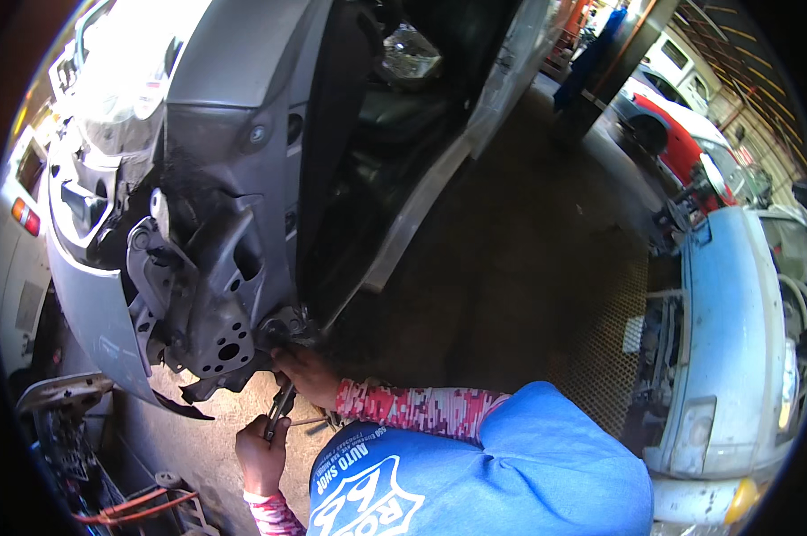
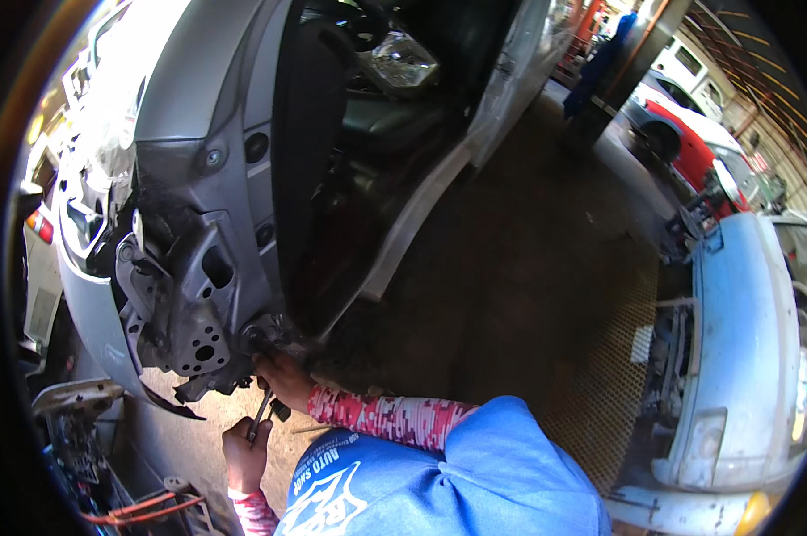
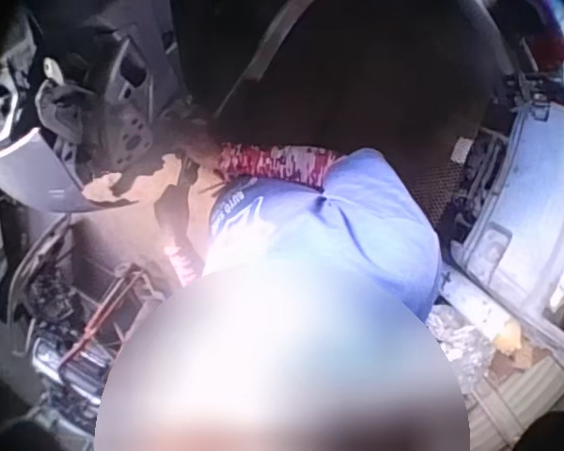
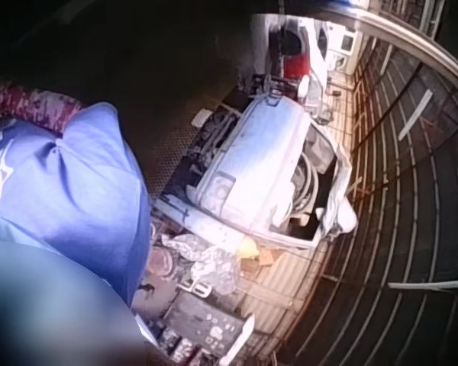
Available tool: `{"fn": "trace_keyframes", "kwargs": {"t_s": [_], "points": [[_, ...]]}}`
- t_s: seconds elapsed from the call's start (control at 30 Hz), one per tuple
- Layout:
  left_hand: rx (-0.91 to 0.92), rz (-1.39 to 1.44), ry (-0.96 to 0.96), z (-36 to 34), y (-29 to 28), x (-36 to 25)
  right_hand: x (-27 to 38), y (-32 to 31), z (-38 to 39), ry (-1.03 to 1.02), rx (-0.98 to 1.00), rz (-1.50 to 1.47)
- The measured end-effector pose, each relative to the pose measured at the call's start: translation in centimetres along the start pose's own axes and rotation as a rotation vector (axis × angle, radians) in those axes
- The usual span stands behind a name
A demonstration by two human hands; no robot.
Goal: The person kneels under the front of a silver car and uses a wrench to loosen and remove bolts from a suspension bracket. They remove the bracket, briefly inspect it, then reattach it and tighten the bolts. The person also briefly walks to another vehicle to pick up a small part before returning to the first car.
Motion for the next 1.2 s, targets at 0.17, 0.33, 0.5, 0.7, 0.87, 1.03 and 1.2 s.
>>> {"fn": "trace_keyframes", "kwargs": {"t_s": [0.17, 0.33, 0.5, 0.7, 0.87, 1.03, 1.2], "points": [[-0.045, -0.033, 0.044, 0.7, 0.0, -0.1, -1.6, 1.7, 0.4, 0.394, 0.151, -0.582], [-0.004, 0.065, 0.073, -1.0, -0.1, -1.1, -1.7, 2.9, -0.5, 0.425, 0.212, -0.657], [-0.302, -0.049, 0.237, 0.8, -11.4, -7.7, -1.7, 2.3, -0.5, 0.334, 0.041, -0.573], [-0.318, 0.119, 0.132, -1.8, -7.0, -6.2, -0.2, 1.2, 0.2, 0.307, -0.101, -0.450], [0.011, 0.080, 0.141, -3.5, 1.8, 0.7, -0.5, 1.0, 0.4, 0.325, -0.157, -0.440], [-0.278, -0.072, 0.310, 0.6, -10.7, -6.5, -0.4, 1.8, 0.4, 0.345, -0.033, -0.495], [-0.102, 0.159, -0.079, -0.8, -4.1, -2.8, -0.3, 1.7, 0.1, 0.300, 0.021, -0.458]]}}
Point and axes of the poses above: each hand's wrist, its own z-axis away from the middle knuckle, its own y-axis out of the palm, x = y × z, the point moved 8 cm from there along -z, towards the middle knuckle, and after that the axes turned 14 degrees about y, right-handed, at the moved point
